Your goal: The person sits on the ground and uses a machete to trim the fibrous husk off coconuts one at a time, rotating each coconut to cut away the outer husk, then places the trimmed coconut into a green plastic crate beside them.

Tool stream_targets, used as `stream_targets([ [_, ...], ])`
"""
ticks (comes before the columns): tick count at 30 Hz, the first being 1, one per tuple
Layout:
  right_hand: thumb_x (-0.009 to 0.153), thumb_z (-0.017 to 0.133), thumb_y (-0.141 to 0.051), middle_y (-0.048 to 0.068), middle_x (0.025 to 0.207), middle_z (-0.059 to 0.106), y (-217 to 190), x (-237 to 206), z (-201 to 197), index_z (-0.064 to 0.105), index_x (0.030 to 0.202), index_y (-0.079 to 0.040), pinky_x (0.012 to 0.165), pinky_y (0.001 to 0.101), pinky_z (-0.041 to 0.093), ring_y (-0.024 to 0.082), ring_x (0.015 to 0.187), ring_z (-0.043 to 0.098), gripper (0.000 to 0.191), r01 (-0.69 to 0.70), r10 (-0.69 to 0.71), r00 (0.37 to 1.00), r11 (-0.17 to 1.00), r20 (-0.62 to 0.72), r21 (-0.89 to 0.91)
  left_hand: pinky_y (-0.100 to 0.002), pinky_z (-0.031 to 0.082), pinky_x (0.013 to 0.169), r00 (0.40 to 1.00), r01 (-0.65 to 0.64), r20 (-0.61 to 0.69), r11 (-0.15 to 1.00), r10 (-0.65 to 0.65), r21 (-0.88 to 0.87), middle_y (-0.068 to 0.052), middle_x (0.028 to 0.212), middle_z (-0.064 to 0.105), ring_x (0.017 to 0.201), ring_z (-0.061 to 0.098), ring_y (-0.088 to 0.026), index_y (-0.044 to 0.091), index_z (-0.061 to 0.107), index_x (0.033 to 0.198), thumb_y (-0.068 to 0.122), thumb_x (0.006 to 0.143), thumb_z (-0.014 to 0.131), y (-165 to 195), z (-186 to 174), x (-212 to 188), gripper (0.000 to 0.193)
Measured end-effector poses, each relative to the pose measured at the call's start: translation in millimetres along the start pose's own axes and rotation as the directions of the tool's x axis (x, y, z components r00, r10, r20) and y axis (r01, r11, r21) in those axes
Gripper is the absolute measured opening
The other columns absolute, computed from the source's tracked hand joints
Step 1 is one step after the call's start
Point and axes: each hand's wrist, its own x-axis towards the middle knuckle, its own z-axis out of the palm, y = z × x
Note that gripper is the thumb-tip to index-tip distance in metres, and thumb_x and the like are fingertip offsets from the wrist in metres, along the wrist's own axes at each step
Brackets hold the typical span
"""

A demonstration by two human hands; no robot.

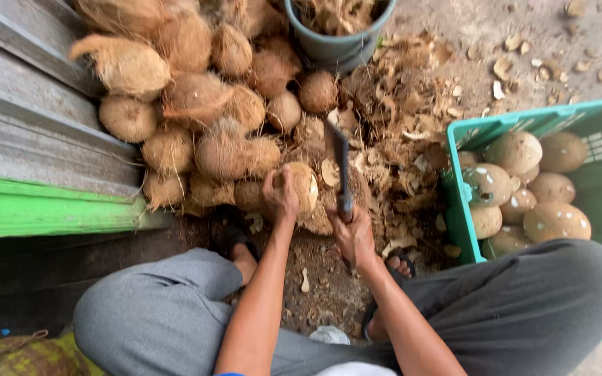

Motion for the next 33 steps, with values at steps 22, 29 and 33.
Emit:
stream_targets([
  [22, 0.100, 0.065, -0.031, 0.002, 0.058, 0.051, 25, -9, -20, 0.044, 0.078, -0.012, 0.037, 0.0307, 0.047, 0.014, 0.042, 0.049, 0.036, -0.202, 0.216, 0.960, 0.975, 0.177, -0.092, -0.052, 0.049, 0.087, 0.995, 0.005, 0.099, 0.996, 0.004, -0.085, -0.003, 0.118, 0.068, 0.109, 0.063, -0.025, 0.024, 0.072, 0.119, 0.072, 0.081, 0.062, -6, -4, 15, 0.062],
  [29, 0.101, 0.060, -0.026, 0.001, 0.059, 0.054, -2, -18, -21, 0.059, 0.078, -0.014, 0.035, 0.0268, 0.042, 0.008, 0.041, 0.047, 0.025, 0.023, -0.029, 0.999, 0.974, 0.023, 0.225, -0.042, 0.051, 0.075, 0.999, -0.038, 0.031, 0.998, 0.039, -0.041, -0.002, 0.100, 0.072, 0.089, 0.064, -0.020, 0.024, 0.076, 0.107, 0.071, 0.086, 0.059, -10, 6, 18, 0.054],
  [33, 0.100, 0.063, -0.026, -0.002, 0.058, 0.050, -12, -19, -5, 0.053, 0.080, -0.014, 0.035, 0.0261, 0.036, 0.007, 0.041, 0.042, 0.026, -0.167, 0.135, 0.983, 0.943, 0.127, 0.287, -0.035, 0.051, 0.068, 0.993, -0.112, -0.036, 0.992, 0.110, -0.059, 0.000, 0.096, 0.071, 0.083, 0.064, -0.016, 0.022, 0.075, 0.102, 0.068, 0.088, 0.060, -8, 8, 18, 0.050],
])
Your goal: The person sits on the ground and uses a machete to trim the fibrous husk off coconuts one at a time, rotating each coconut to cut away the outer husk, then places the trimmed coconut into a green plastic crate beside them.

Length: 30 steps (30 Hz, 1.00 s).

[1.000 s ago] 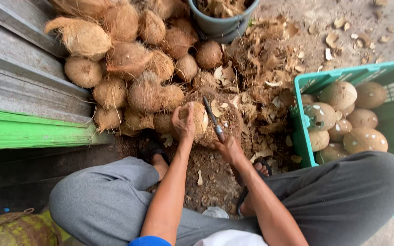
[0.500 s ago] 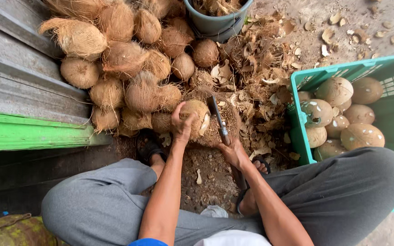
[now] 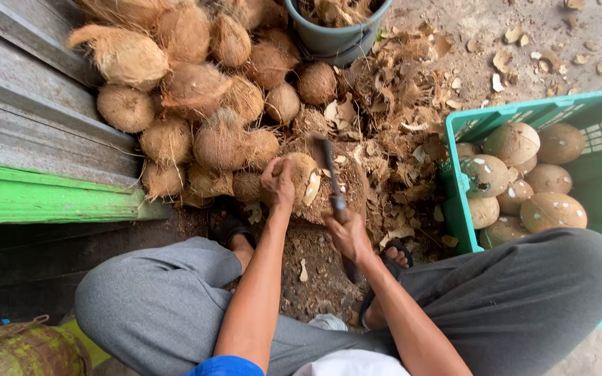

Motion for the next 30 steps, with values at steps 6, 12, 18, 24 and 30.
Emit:
stream_targets([
  [6, 0.100, 0.063, -0.025, -0.001, 0.056, 0.055, -9, -1, -6, 0.053, 0.075, -0.012, 0.034, 0.0268, 0.040, 0.008, 0.040, 0.046, 0.030, 0.198, -0.198, 0.980, 0.980, -0.013, 0.009, -0.035, 0.053, 0.063, 0.999, 0.018, 0.035, 0.979, -0.011, -0.204, -0.001, 0.082, 0.073, 0.071, 0.064, -0.015, 0.015, 0.074, 0.095, 0.062, 0.088, 0.061, 1, 6, -4, 0.049],
  [12, 0.101, 0.066, -0.026, 0.000, 0.057, 0.052, -5, -1, 3, 0.048, 0.071, -0.012, 0.035, 0.0267, 0.036, 0.008, 0.041, 0.042, 0.037, 0.123, -0.129, 0.989, 0.988, -0.071, -0.088, -0.039, 0.054, 0.073, 0.999, -0.036, 0.016, 0.997, 0.038, -0.070, -0.007, 0.102, 0.069, 0.087, 0.066, -0.020, 0.015, 0.070, 0.108, 0.063, 0.092, 0.056, 13, -1, -9, 0.053],
  [18, 0.097, 0.065, -0.029, 0.001, 0.056, 0.054, -3, 2, 0, 0.053, 0.072, -0.013, 0.035, 0.0285, 0.044, 0.009, 0.040, 0.046, 0.032, 0.116, -0.117, 0.993, 0.992, -0.020, -0.046, -0.045, 0.053, 0.080, 0.992, 0.113, 0.044, 0.993, -0.114, 0.020, -0.008, 0.106, 0.071, 0.096, 0.066, -0.024, 0.019, 0.072, 0.114, 0.068, 0.083, 0.056, 25, -12, -22, 0.060],
  [24, 0.101, 0.065, -0.032, 0.001, 0.058, 0.052, -3, 0, 3, 0.051, 0.075, -0.014, 0.035, 0.0277, 0.041, 0.009, 0.042, 0.044, 0.035, 0.013, -0.025, 0.998, 0.982, -0.061, -0.190, -0.042, 0.051, 0.073, 0.997, -0.064, -0.060, 0.948, 0.048, -0.312, -0.007, 0.089, 0.068, 0.079, 0.061, -0.023, 0.013, 0.072, 0.099, 0.064, 0.085, 0.066, 18, 8, -11, 0.053],
  [30, 0.098, 0.062, -0.036, 0.000, 0.059, 0.056, 11, 4, 2, 0.059, 0.078, -0.012, 0.032, 0.0273, 0.037, 0.010, 0.040, 0.044, 0.031, 0.123, -0.132, 0.989, 0.984, -0.063, -0.132, -0.036, 0.048, 0.060, 0.999, 0.006, -0.042, 0.999, -0.008, -0.038, 0.000, 0.079, 0.067, 0.067, 0.058, -0.013, 0.018, 0.070, 0.090, 0.060, 0.087, 0.058, 7, 7, -14, 0.044],
])
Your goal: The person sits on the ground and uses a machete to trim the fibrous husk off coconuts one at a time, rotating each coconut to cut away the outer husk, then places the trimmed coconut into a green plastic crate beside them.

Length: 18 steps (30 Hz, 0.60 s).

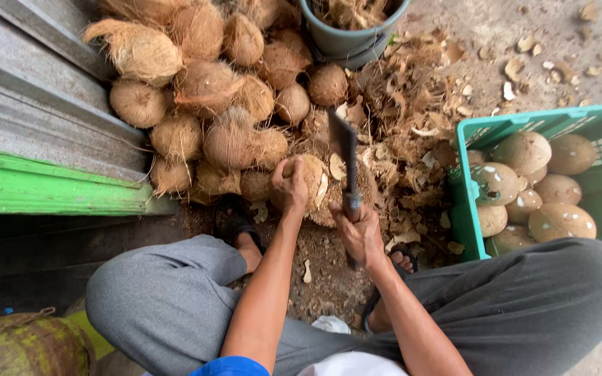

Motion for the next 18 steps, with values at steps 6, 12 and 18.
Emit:
stream_targets([
  [6, 0.104, 0.050, -0.037, 0.002, 0.057, 0.053, 45, 18, 0, 0.066, 0.090, -0.012, 0.032, 0.0294, 0.034, 0.011, 0.041, 0.042, 0.033, -0.256, 0.281, 0.958, 0.930, 0.062, -0.264, -0.039, 0.056, 0.072, 0.998, 0.070, 0.016, 0.980, -0.068, -0.186, -0.005, 0.093, 0.074, 0.082, 0.067, -0.020, 0.016, 0.074, 0.101, 0.062, 0.084, 0.063, -1, 1, -2, 0.050],
  [12, 0.099, 0.059, -0.041, 0.002, 0.057, 0.050, 77, 32, -7, 0.058, 0.084, -0.012, 0.037, 0.0347, 0.038, 0.015, 0.042, 0.042, 0.033, -0.297, 0.351, 0.933, 0.873, 0.076, -0.386, -0.051, 0.051, 0.093, 0.998, 0.064, 0.000, 0.998, -0.064, -0.019, -0.014, 0.129, 0.065, 0.114, 0.062, -0.030, 0.016, 0.065, 0.130, 0.068, 0.078, 0.071, -1, -1, -3, 0.075],
  [18, 0.100, 0.062, -0.041, 0.001, 0.059, 0.052, 82, 36, -13, 0.051, 0.074, -0.012, 0.041, 0.0366, 0.045, 0.014, 0.044, 0.046, 0.040, -0.280, 0.341, 0.937, 0.865, 0.078, -0.416, -0.053, 0.051, 0.094, 0.999, 0.007, 0.050, 0.994, -0.012, 0.107, -0.015, 0.133, 0.057, 0.121, 0.057, -0.031, 0.017, 0.057, 0.135, 0.071, 0.066, 0.078, 15, -14, -27, 0.091],
])
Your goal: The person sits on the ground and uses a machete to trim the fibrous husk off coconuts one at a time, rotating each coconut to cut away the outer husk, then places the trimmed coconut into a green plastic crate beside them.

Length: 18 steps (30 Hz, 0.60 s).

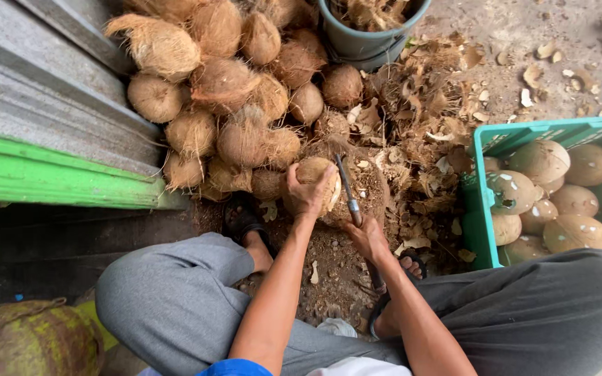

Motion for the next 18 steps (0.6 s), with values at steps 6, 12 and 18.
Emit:
stream_targets([
  [6, 0.102, 0.058, -0.043, 0.000, 0.060, 0.048, 1, 3, -7, 0.047, 0.077, -0.014, 0.041, 0.0361, 0.045, 0.013, 0.044, 0.044, 0.041, -0.015, 0.015, 1.000, 0.998, -0.011, -0.053, -0.054, 0.047, 0.104, 0.972, -0.092, 0.232, 0.976, 0.045, 0.197, -0.017, 0.144, 0.053, 0.130, 0.055, -0.032, 0.011, 0.049, 0.146, 0.073, 0.064, 0.078, 5, -1, 12, 0.107],
  [12, 0.101, 0.058, -0.041, 0.000, 0.060, 0.049, -1, 0, -8, 0.051, 0.077, -0.014, 0.040, 0.0348, 0.043, 0.013, 0.044, 0.043, 0.037, 0.002, -0.002, 1.000, 0.999, -0.026, -0.036, -0.057, 0.044, 0.104, 0.955, -0.149, 0.285, 0.967, 0.086, 0.208, -0.023, 0.146, 0.047, 0.132, 0.049, -0.036, 0.006, 0.042, 0.151, 0.067, 0.058, 0.084, -7, 7, 12, 0.119],
  [18, 0.101, 0.061, -0.041, 0.001, 0.059, 0.048, -4, 0, -14, 0.050, 0.080, -0.012, 0.040, 0.0349, 0.040, 0.014, 0.044, 0.043, 0.037, -0.001, 0.000, 1.000, 1.000, -0.016, -0.020, -0.053, 0.052, 0.101, 0.951, -0.035, 0.281, 0.946, 0.131, -0.323, -0.023, 0.135, 0.054, 0.122, 0.059, -0.036, 0.004, 0.043, 0.144, 0.055, 0.048, 0.091, 3, -2, 10, 0.120],
])
